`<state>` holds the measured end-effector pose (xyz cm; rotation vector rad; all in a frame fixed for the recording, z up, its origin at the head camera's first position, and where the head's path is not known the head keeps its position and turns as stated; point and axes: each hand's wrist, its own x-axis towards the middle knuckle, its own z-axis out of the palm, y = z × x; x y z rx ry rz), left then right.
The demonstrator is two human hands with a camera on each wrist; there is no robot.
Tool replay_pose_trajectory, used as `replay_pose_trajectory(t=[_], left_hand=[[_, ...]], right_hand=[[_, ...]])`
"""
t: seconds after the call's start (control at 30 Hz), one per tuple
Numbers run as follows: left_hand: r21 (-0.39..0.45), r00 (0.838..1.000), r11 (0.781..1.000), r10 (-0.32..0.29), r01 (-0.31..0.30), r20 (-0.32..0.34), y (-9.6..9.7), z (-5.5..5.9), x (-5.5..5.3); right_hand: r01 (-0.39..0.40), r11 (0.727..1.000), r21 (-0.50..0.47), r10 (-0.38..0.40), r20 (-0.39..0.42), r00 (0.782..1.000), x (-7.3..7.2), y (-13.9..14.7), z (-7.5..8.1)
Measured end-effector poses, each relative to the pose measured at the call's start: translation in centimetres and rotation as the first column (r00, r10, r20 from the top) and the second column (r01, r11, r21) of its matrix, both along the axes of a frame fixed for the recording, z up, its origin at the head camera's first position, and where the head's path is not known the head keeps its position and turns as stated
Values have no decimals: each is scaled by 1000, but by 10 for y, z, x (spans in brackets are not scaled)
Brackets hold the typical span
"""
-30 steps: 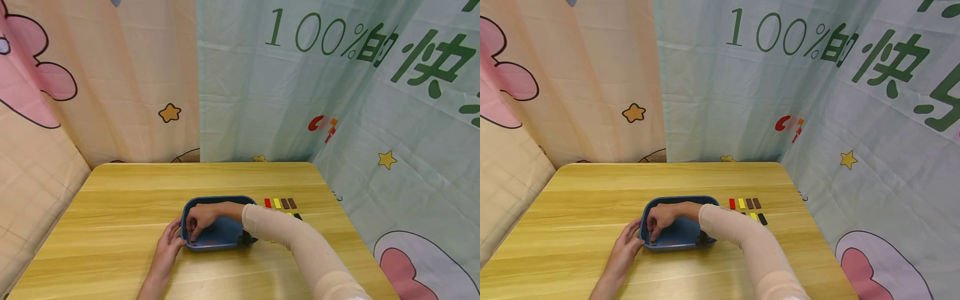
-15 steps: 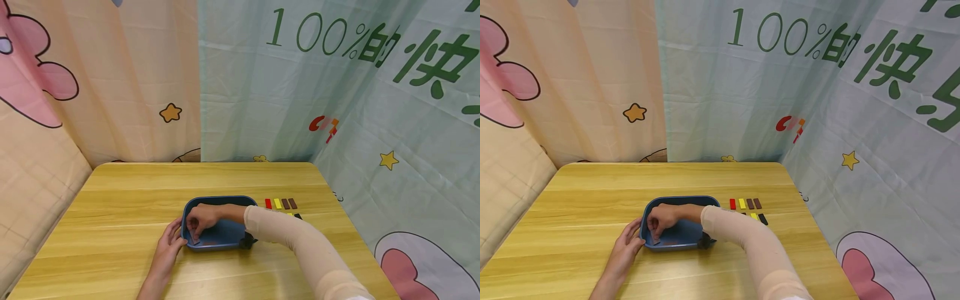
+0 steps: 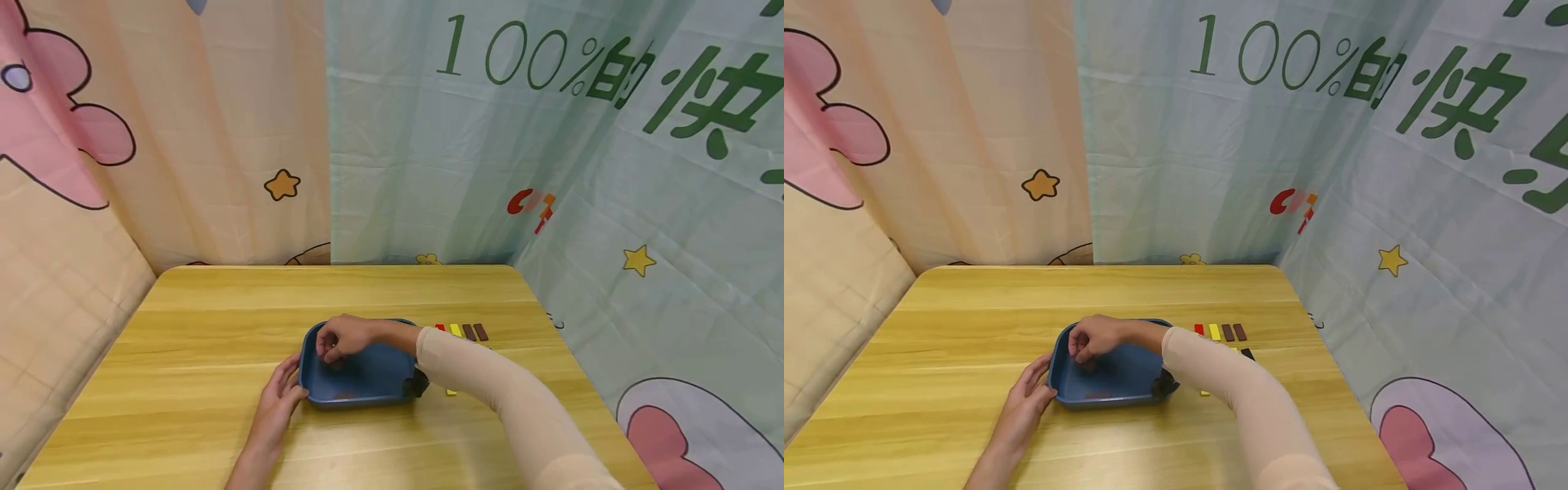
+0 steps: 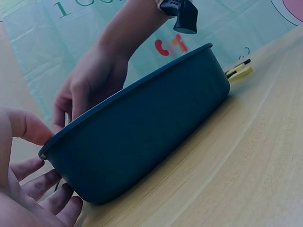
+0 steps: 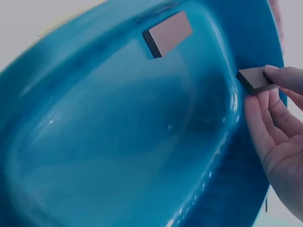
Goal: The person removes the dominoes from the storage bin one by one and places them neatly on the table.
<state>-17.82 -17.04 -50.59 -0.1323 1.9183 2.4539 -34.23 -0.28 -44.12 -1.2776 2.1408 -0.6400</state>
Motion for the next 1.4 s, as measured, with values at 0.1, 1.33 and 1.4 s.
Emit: replay_pose_trajectory(t=[0.1, 1.33, 1.4], left_hand=[[-2, 1000, 1000, -1, 1, -2, 1, 0, -1], [1, 999, 999, 40, -40, 13, 3, -2, 3], [5, 999, 999, 37, -37, 8, 4, -1, 3]], right_hand=[[37, 999, -31, -36, 44, 998, 1, 10, 4], [545, 772, -325, -479, 266, 837, 41, 140, 2], [566, 756, -329, -492, 285, 823, 43, 147, 4]])
